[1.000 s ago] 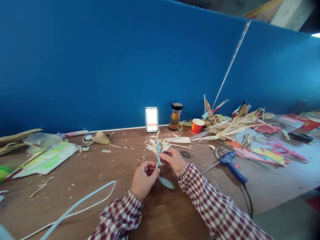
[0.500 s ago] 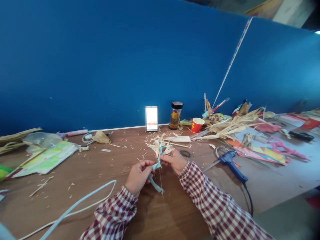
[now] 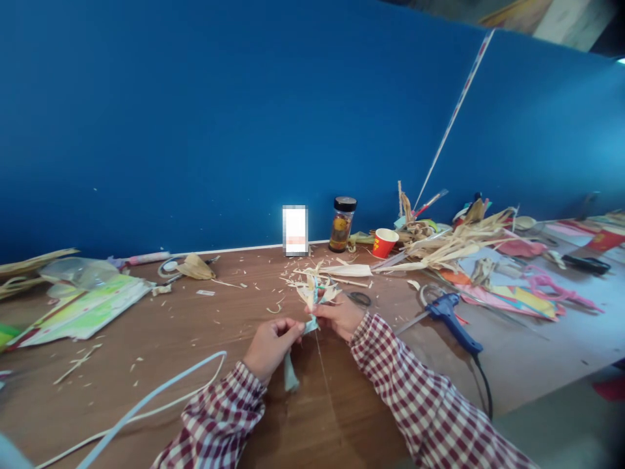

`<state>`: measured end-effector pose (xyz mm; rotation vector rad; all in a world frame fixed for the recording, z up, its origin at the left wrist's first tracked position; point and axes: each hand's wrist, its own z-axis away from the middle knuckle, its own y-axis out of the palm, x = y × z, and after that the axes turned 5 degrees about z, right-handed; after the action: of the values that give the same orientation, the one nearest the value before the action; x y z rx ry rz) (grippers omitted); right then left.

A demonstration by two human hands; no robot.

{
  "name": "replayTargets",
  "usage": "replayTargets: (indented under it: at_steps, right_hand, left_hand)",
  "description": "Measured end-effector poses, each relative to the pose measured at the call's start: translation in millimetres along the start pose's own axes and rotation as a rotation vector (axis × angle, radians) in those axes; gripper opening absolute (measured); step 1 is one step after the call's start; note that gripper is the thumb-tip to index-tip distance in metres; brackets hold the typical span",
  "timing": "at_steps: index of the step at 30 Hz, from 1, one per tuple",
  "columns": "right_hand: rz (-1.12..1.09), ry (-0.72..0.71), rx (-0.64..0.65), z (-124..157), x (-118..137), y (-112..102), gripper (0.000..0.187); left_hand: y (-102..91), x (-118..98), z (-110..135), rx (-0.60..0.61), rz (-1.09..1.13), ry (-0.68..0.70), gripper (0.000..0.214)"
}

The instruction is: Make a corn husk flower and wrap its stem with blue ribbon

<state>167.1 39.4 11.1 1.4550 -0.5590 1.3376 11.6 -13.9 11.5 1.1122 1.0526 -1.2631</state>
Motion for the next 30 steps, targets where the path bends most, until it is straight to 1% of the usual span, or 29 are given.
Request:
replayTargets:
  at_steps: [1, 2, 3, 5, 6, 7, 9, 11, 14, 17, 19, 20, 22, 25, 30]
  right_hand:
    - [-0.01, 0.017, -0.011, 0.0, 0.8, -0.4, 0.036]
    - [-0.022, 0.028, -0.028, 0.0, 1.9, -0.3, 0.036]
    - [-0.036, 0.029, -0.048, 0.0, 3.0, 0.1, 0.036]
    - [-0.062, 0.01, -0.096, 0.2, 5.5, 2.4, 0.035]
    - [-0.068, -0.003, -0.122, 0.5, 6.6, 4.0, 0.034]
    - [-0.067, -0.017, -0.144, 0.9, 7.6, 5.7, 0.033]
    - [-0.049, -0.048, -0.169, 1.9, 8.8, 8.8, 0.031]
    - [-0.011, -0.083, -0.175, 2.4, 8.6, 10.5, 0.028]
    - [0.088, -0.118, -0.191, 1.4, 6.4, 10.1, 0.026]
    - [0.173, -0.159, -0.188, -0.6, 4.3, 7.9, 0.027]
    - [0.204, -0.2, -0.176, -1.1, 4.4, 6.7, 0.027]
    - [0.221, -0.22, -0.174, -0.9, 4.9, 6.4, 0.027]
    - [0.268, -0.25, -0.174, 0.0, 6.8, 6.4, 0.025]
    - [0.341, -0.261, -0.194, 1.5, 9.8, 8.0, 0.023]
    - [0.353, -0.311, -0.235, 1.3, 7.2, 11.8, 0.028]
  left_hand:
    - [-2.0, 0.9, -0.8, -0.023, -0.039, 0.03, 0.022]
    - [-3.3, 1.0, -0.7, -0.074, -0.075, 0.092, 0.019]
    - [-3.6, 0.3, 0.3, -0.154, -0.103, 0.176, 0.019]
    - [-0.3, -2.8, 5.1, -0.334, -0.122, 0.365, 0.025]
    - [3.4, -4.6, 8.4, -0.383, -0.106, 0.425, 0.025]
    - [8.1, -6.0, 12.0, -0.366, -0.087, 0.44, 0.021]
    - [18.8, -6.6, 18.1, -0.255, -0.066, 0.402, 0.016]
    - [27.6, -4.0, 21.1, -0.187, -0.03, 0.335, 0.026]
    - [32.8, 2.8, 19.8, -0.154, 0.037, 0.237, 0.034]
    - [31.5, 7.8, 15.6, -0.123, 0.175, 0.086, 0.035]
    - [30.6, 9.2, 13.5, -0.137, 0.256, 0.015, 0.037]
    - [30.5, 9.4, 13.0, -0.153, 0.278, 0.006, 0.037]
    - [31.2, 9.2, 12.8, -0.182, 0.295, 0.036, 0.036]
    - [32.7, 7.8, 13.8, -0.181, 0.279, 0.08, 0.036]
    - [32.3, 7.5, 12.6, -0.171, 0.192, 0.049, 0.042]
